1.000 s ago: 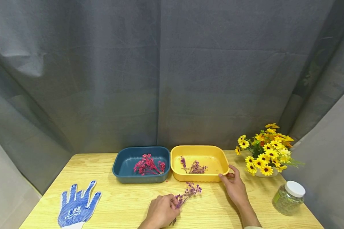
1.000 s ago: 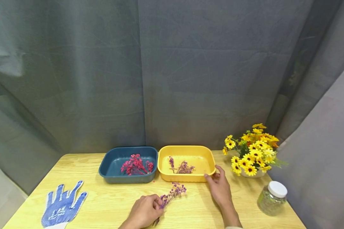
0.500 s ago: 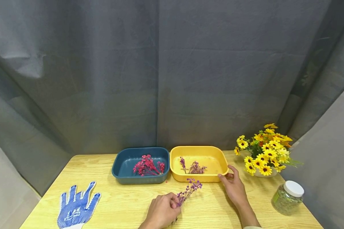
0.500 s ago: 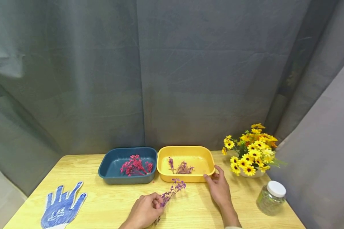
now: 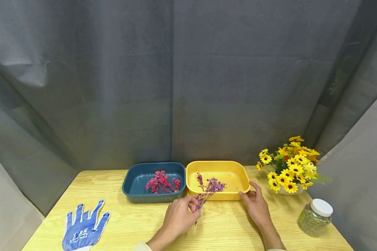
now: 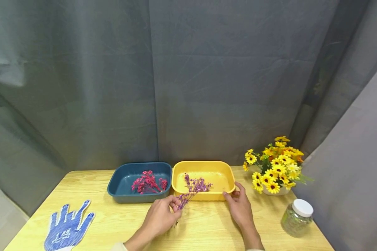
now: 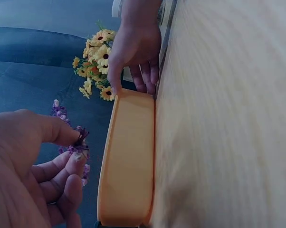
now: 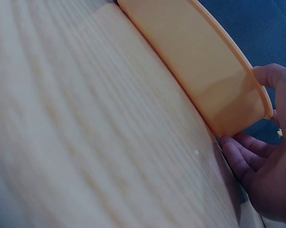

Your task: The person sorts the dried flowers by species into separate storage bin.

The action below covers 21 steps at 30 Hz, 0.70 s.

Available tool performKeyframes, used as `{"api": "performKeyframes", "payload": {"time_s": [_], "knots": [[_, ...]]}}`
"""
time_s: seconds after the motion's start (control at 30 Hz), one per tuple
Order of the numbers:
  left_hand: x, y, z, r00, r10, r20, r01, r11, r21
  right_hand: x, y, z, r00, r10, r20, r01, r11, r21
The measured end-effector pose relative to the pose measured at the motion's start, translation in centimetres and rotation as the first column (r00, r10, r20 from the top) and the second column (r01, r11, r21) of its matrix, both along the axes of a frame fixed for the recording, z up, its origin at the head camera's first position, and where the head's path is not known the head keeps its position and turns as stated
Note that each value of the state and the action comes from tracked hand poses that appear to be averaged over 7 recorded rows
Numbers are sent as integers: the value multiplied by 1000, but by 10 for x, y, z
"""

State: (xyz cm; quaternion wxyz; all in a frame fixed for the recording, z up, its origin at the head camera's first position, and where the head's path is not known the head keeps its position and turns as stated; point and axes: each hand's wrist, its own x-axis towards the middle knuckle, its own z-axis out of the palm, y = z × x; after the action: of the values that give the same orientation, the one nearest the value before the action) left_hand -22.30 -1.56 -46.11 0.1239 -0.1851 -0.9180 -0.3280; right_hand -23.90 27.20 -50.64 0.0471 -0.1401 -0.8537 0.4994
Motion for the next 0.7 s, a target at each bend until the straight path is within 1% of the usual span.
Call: {"api": "performKeyframes", "payload": {"time_s": [0.1,0.17,0.27,0.37,0.43,0.53,0.7], "knots": [[-8,4,3,1000,8,-29,-8,1000,-2,-1,1,0,1000,-5,-4,5,1000,3],[-14,7,5,1000,10,-29,-10,1000,-7,-1,1,0,1000,-6,-6,6,1000,9],[-22,11,5,999,12,-35,-12,1000,-9,-1,1,-1,1000,-10,-7,10,1000,11],[-29,14,5,998,19,-61,-20,1000,-12,-2,1,-1,1000,-13,-5,13,1000,11],[-34,16,4,996,27,-79,-29,999,-14,-2,1,-2,1000,-15,-3,15,1000,12],[-41,20,5,995,45,-85,-46,999,-17,-2,0,-2,1000,-18,4,18,1000,15],[-55,27,8,990,69,-119,-75,996,-43,-3,0,-2,1000,-15,8,15,1000,19]]}}
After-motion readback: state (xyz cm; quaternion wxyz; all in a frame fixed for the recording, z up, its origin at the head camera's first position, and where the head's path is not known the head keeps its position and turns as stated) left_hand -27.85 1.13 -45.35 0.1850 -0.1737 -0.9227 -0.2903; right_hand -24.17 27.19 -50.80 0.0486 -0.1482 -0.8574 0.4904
